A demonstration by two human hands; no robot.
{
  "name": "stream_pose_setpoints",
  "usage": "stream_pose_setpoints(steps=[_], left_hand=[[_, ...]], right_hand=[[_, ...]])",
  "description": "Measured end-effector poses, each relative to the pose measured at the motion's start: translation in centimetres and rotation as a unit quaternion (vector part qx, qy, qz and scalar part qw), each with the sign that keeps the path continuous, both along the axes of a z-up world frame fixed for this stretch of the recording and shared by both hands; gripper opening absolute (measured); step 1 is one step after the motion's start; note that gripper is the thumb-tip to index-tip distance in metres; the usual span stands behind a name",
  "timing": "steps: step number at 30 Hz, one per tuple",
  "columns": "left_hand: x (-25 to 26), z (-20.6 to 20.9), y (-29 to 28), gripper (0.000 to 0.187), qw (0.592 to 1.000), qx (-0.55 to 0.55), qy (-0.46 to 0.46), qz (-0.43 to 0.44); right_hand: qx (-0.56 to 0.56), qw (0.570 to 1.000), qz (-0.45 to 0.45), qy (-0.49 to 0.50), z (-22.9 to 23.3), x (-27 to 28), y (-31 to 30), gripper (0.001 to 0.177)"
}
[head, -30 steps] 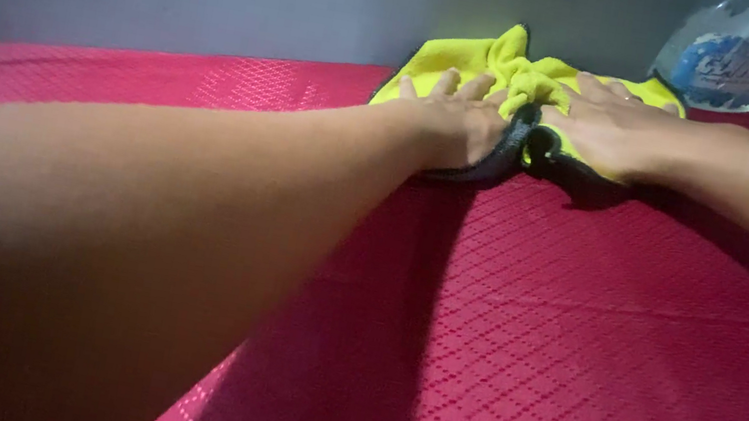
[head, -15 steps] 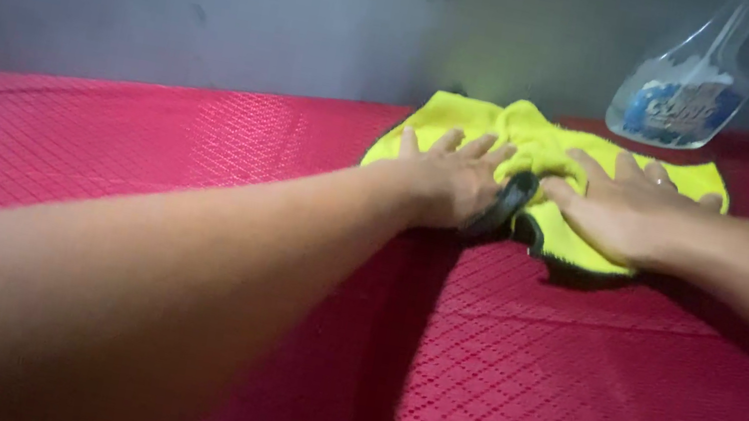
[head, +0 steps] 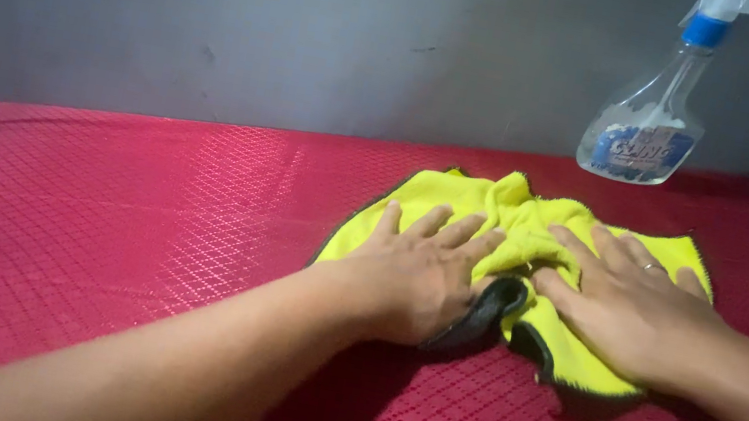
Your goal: Wiping a red-covered table using a yellow microfiber cloth.
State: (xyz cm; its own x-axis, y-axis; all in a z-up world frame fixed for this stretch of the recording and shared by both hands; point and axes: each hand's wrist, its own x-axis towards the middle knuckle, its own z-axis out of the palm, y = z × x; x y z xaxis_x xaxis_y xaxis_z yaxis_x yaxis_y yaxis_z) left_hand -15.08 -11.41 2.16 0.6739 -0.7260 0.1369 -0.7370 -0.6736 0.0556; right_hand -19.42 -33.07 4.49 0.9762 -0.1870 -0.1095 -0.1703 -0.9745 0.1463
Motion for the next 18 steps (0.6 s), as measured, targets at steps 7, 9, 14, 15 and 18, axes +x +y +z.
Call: stream_pose_setpoints(steps=[7,9,14,15,18], left_hand=[[-3.7,0.5,1.1,0.07,0.998,-0.05,-0.023,-0.019],[-4.4,0.5,1.5,0.07,0.997,-0.062,-0.028,-0.039],[-2.8,-0.4,1.3,0.068,0.996,-0.054,-0.029,-0.062],[-2.4,-0.7,1.0,0.069,0.996,-0.044,-0.041,-0.068],[-1.4,-0.6,-0.4,0.072,0.998,0.006,-0.037,-0.051]], right_hand=[[0.022,0.988,0.145,-0.056,-2.9,-0.7,-3.6,0.076],[0.084,0.957,0.262,-0.092,-3.4,-1.1,-4.5,0.081],[0.029,0.918,0.381,-0.11,-4.4,0.3,-7.4,0.072],[0.007,0.913,0.393,-0.113,-4.7,0.6,-8.0,0.066],[-0.061,0.892,0.429,-0.129,-5.1,2.0,-9.5,0.054]])
